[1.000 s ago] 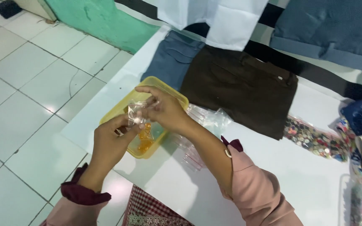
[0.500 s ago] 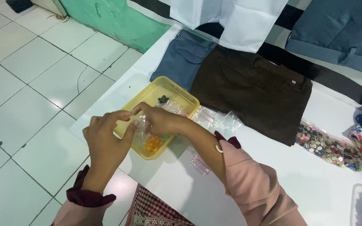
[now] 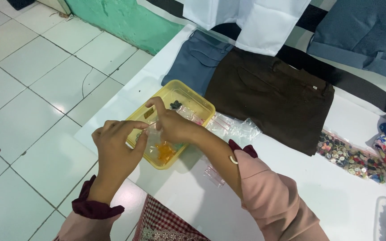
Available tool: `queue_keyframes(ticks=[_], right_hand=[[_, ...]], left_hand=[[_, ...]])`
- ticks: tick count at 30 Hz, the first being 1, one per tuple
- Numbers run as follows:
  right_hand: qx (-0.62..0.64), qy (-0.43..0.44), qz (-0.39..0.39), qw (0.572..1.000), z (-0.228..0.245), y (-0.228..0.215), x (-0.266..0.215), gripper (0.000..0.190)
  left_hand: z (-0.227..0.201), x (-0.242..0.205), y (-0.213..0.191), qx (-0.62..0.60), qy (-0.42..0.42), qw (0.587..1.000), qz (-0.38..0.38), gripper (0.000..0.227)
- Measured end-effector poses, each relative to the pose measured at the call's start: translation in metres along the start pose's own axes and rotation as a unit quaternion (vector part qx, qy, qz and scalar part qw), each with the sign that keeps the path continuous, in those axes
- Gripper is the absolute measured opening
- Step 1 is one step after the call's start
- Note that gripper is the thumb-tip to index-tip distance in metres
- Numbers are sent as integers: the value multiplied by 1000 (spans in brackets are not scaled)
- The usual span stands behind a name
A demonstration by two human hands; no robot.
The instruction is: The person sorts buttons by selecting individual buttons from a container by hand and placing them into small plastic bags.
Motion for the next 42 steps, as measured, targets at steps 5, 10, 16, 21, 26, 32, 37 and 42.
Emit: queue_keyframes(ticks=[5, 10, 16, 21, 26, 32, 37, 42], right_hand=[[35, -13, 67, 997, -15, -9, 9, 75], [27, -32, 120, 992, 4, -2, 1, 69], [-163, 13, -7, 986, 17, 2, -6, 57], [-289, -10, -24, 957, -33, 45, 21, 16], [-259, -40, -136, 955, -7, 27, -27, 14], [-180, -54, -309, 932, -19, 3, -120, 10], [-159, 20, -361, 919, -62, -7, -225, 7], [-150, 116, -441, 877, -115, -11, -332, 11]], left_hand=[[-4, 0, 0, -22, 1, 1000, 21, 27], [-3, 0, 1, -34, -11, 999, 33, 22], [5, -6, 14, 71, 30, 986, 145, 9], [-8, -3, 13, 176, -20, 947, 269, 28], [-14, -15, 27, 144, 54, 985, 76, 17], [-106, -23, 47, 6, 153, 983, -105, 31], [-191, -31, 86, -86, 197, 972, -95, 33], [-269, -47, 138, -176, 247, 953, 9, 39]])
Point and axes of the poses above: each hand's wrist, its own x-axis towards the middle knuckle, its own y-axis out of the palm, z = x × y, the point moved 1 cm from there along x, towards the middle knuckle, and after that the axes turned 3 degrees about z, right-handed, at the moved point
